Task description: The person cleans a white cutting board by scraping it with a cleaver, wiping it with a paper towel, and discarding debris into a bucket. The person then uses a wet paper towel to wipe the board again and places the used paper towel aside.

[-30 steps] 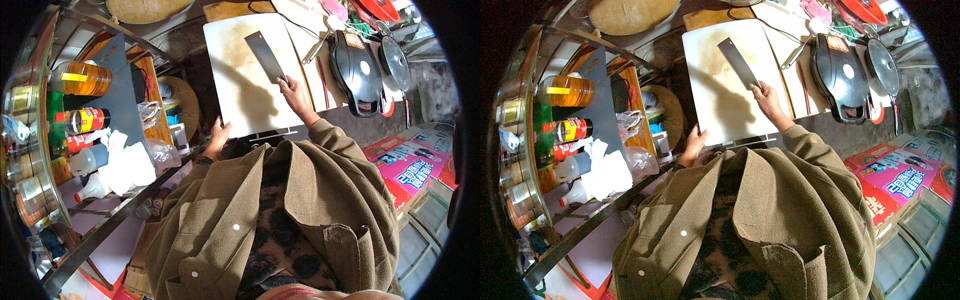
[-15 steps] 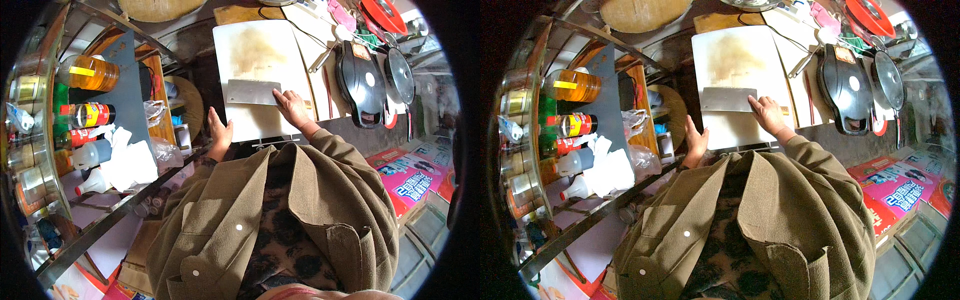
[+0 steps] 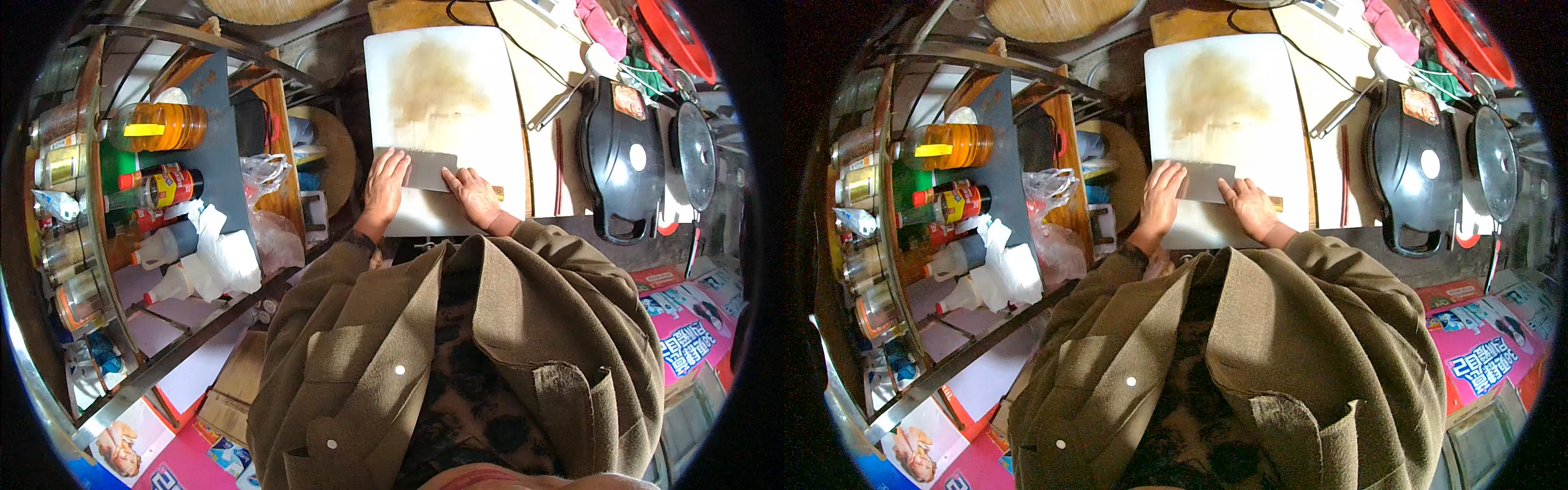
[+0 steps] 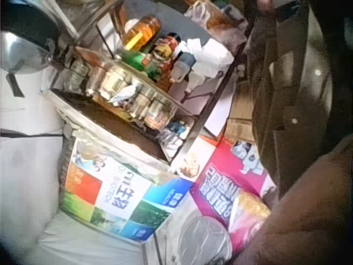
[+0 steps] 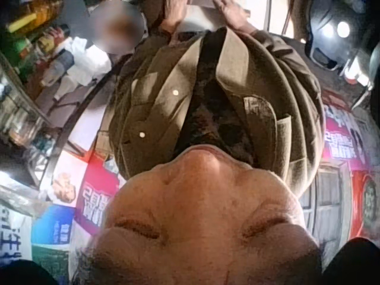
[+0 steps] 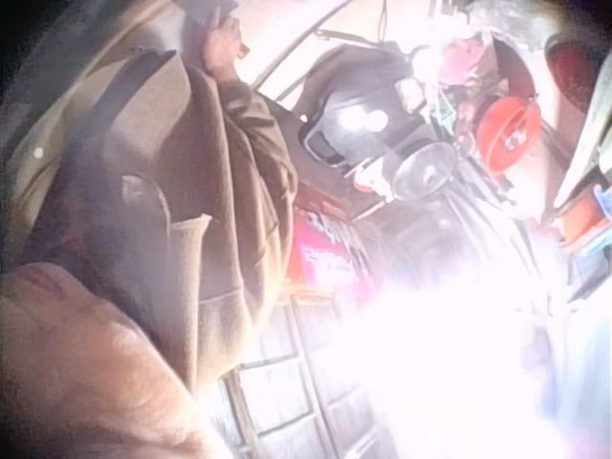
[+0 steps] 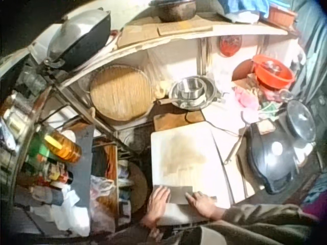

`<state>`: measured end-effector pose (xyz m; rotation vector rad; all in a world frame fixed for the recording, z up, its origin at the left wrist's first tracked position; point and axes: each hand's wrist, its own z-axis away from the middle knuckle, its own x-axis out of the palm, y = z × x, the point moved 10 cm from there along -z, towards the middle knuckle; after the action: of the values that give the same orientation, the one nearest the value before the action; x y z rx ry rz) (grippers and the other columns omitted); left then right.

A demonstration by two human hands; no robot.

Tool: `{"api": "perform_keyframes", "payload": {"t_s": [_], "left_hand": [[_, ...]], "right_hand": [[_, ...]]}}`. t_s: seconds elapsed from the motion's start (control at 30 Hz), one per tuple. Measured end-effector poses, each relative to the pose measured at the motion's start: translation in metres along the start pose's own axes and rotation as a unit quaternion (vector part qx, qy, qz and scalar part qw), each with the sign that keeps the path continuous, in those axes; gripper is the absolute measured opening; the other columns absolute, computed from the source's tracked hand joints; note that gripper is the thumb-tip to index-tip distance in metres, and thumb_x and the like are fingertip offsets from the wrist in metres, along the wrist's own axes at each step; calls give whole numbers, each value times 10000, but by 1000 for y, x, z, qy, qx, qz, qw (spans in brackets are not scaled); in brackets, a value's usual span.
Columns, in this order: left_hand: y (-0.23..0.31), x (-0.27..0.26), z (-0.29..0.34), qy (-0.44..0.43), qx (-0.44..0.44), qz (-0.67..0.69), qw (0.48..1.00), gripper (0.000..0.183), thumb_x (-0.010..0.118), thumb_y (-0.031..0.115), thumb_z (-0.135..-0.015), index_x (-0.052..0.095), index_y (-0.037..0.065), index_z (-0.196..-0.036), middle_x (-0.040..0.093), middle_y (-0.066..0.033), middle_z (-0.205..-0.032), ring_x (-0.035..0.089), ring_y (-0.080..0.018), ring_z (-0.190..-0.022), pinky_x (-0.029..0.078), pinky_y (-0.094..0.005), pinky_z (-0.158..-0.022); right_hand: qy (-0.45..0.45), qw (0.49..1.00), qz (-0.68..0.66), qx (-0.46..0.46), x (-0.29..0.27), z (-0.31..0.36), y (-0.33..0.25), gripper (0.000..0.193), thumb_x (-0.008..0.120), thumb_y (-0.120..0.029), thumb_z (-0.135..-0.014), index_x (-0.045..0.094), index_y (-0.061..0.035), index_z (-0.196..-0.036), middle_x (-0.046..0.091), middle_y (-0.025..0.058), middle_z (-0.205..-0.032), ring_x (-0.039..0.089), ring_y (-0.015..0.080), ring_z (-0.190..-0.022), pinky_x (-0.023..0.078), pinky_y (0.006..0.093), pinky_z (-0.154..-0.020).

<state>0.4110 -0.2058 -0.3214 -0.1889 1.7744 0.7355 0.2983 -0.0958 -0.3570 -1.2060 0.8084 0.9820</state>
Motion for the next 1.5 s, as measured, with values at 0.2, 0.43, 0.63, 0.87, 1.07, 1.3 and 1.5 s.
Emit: {"api": "perform_keyframes", "payload": {"t_s": [0.2, 0.43, 0.63, 0.87, 1.07, 1.3, 1.5], "left_hand": [[-18, 19, 3, -3, -21, 33, 999, 342, 580, 103, -916, 635, 55, -1250, 612, -111, -1300, 547, -304, -1248, 438, -417, -1058], [-42, 17, -7, 49, -22, 55, 997, 273, 600, 123, -921, 662, 52, -1178, 643, -108, -1248, 572, -300, -1210, 434, -432, -1036], [-68, 14, -25, 86, -18, 80, 993, 194, 614, 113, -908, 703, 77, -1076, 684, -74, -1165, 605, -284, -1156, 443, -423, -998], [-87, 16, -48, 89, 25, 101, 991, 226, 626, 37, -859, 704, 88, -1065, 689, -67, -1150, 618, -282, -1127, 456, -428, -971], [-98, 20, -76, 91, 54, 137, 985, 253, 620, -30, -809, 716, 81, -1015, 708, -79, -1107, 631, -283, -1115, 462, -417, -975], [-103, 23, -110, 65, 81, 139, 985, 254, 686, -9, -794, 732, 101, -1018, 721, -65, -1103, 650, -266, -1098, 482, -403, -961], [-96, 34, -145, 26, 105, 140, 984, 255, 673, -27, -811, 732, 88, -1031, 711, -98, -1137, 636, -286, -1123, 484, -423, -962]], "right_hand": [[-63, 997, -45, 25, 24, -11, -6, 638, 557, -312, -982, 336, -63, -1526, 605, 188, -1052, 650, 323, -957, 557, 397, -794], [-15, 994, -87, 64, 15, -32, -15, 642, 605, -363, -952, 393, -76, -1487, 640, 171, -969, 662, 334, -883, 553, 430, -743], [-12, 990, -79, 114, 18, -51, -24, 646, 578, -394, -967, 373, -89, -1498, 649, 182, -995, 670, 347, -873, 556, 443, -732], [-25, 983, -84, 163, 21, -71, -20, 650, 559, -384, -973, 371, -61, -1505, 653, 215, -1023, 684, 374, -856, 563, 461, -735], [12, 978, -94, 185, 13, -86, -17, 633, 557, -367, -973, 374, -64, -1498, 654, 222, -991, 684, 384, -815, 563, 470, -716], [34, 968, -113, 221, 12, -103, -3, 627, 564, -368, -969, 381, -72, -1491, 655, 224, -959, 685, 389, -810, 560, 474, -716], [42, 959, -101, 260, 6, -114, 19, 636, 566, -389, -966, 384, -78, -1489, 667, 232, -984, 689, 400, -830, 557, 481, -739]]}}
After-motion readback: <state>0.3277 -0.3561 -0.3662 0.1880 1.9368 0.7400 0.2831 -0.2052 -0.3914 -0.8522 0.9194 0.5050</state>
